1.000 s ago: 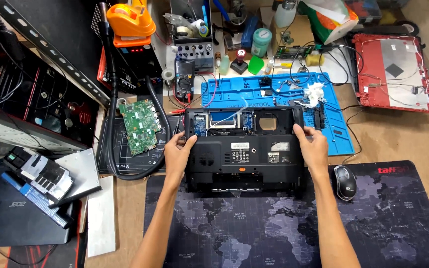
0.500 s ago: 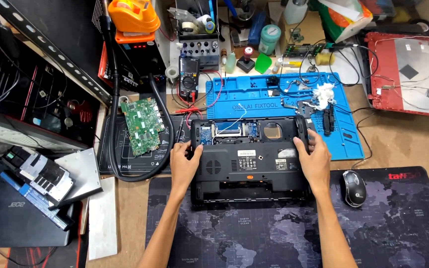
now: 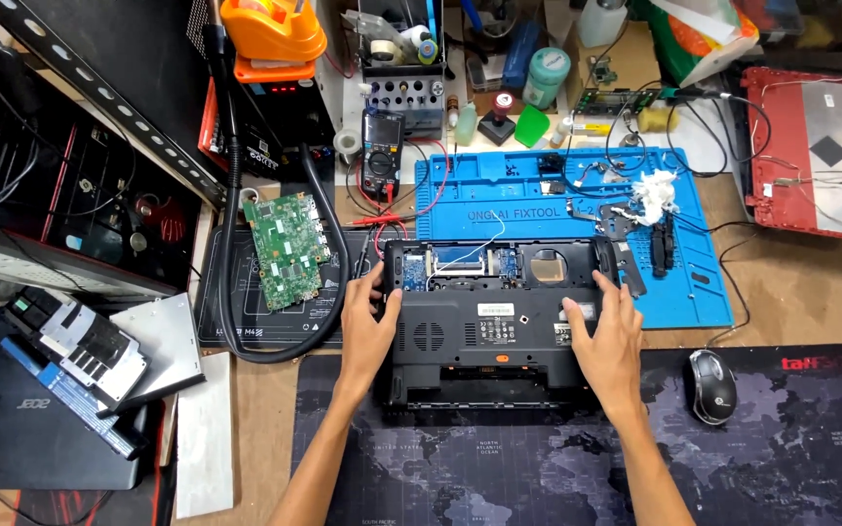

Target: Connecting a keyboard ribbon cable, installing the keyboard, and using a screwdriver on the laptop's underside

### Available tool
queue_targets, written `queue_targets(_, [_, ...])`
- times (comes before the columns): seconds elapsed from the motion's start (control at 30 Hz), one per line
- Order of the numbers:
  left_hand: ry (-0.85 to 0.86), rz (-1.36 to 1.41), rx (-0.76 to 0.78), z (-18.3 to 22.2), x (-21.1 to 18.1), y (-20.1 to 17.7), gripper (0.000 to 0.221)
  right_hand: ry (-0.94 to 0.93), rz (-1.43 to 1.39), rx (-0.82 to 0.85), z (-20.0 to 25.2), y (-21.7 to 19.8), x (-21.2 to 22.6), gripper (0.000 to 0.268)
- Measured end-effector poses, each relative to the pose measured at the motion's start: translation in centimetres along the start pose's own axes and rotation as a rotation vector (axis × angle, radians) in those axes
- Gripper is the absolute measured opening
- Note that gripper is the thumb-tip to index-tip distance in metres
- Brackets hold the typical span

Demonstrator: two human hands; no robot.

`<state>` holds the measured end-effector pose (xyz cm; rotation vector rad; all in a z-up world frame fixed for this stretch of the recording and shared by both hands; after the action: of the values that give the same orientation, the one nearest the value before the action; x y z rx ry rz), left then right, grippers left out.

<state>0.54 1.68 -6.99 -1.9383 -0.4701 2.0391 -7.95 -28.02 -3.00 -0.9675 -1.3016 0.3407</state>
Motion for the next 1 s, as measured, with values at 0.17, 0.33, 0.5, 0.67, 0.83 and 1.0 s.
queue_targets(0.17, [0.054, 0.037, -0.024, -1.8, -0.3, 0.3, 0.044, 0.010, 0.006, 0.006, -0.4, 0.5, -1.2, 0.056])
queue_targets(0.33, [0.106, 0.074, -0.057, -3.8, 0.3, 1.3, 0.039, 0.007, 0.004, 0.014, -0.3, 0.3, -0.7, 0.055])
queue_targets(0.5, [0.181, 0.204, -0.098, -5.8, 1.0, 2.2, 0.036, -0.007, 0.002, -0.008, -0.4, 0.6, -1.0, 0.057])
queue_targets(0.67, [0.244, 0.218, -0.148, -5.8, 1.3, 2.2, 0.045, -0.176, 0.108, -0.111, -1.0, 1.3, 0.8, 0.058])
queue_targets(0.83, [0.253, 0.228, -0.165, -5.6, 1.4, 2.0, 0.052, -0.427, 0.165, -0.139, -4.4, 4.1, 5.6, 0.043])
queue_targets(1.0, [0.252, 0.209, -0.146, -6.0, 1.9, 2.2, 0.050, -0.800, 0.082, -0.053, -8.8, 8.7, 13.0, 0.036])
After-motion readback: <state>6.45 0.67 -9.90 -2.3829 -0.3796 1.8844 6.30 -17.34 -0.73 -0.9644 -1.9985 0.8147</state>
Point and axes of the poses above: each hand's wrist, its own z-axis away from the middle knuckle, its own y-axis out of the palm, x = y × z, the point moved 3 cm from there along -z, towards the middle knuckle, and after that the axes turned 6 degrees about -y, right-handed, at the moved point
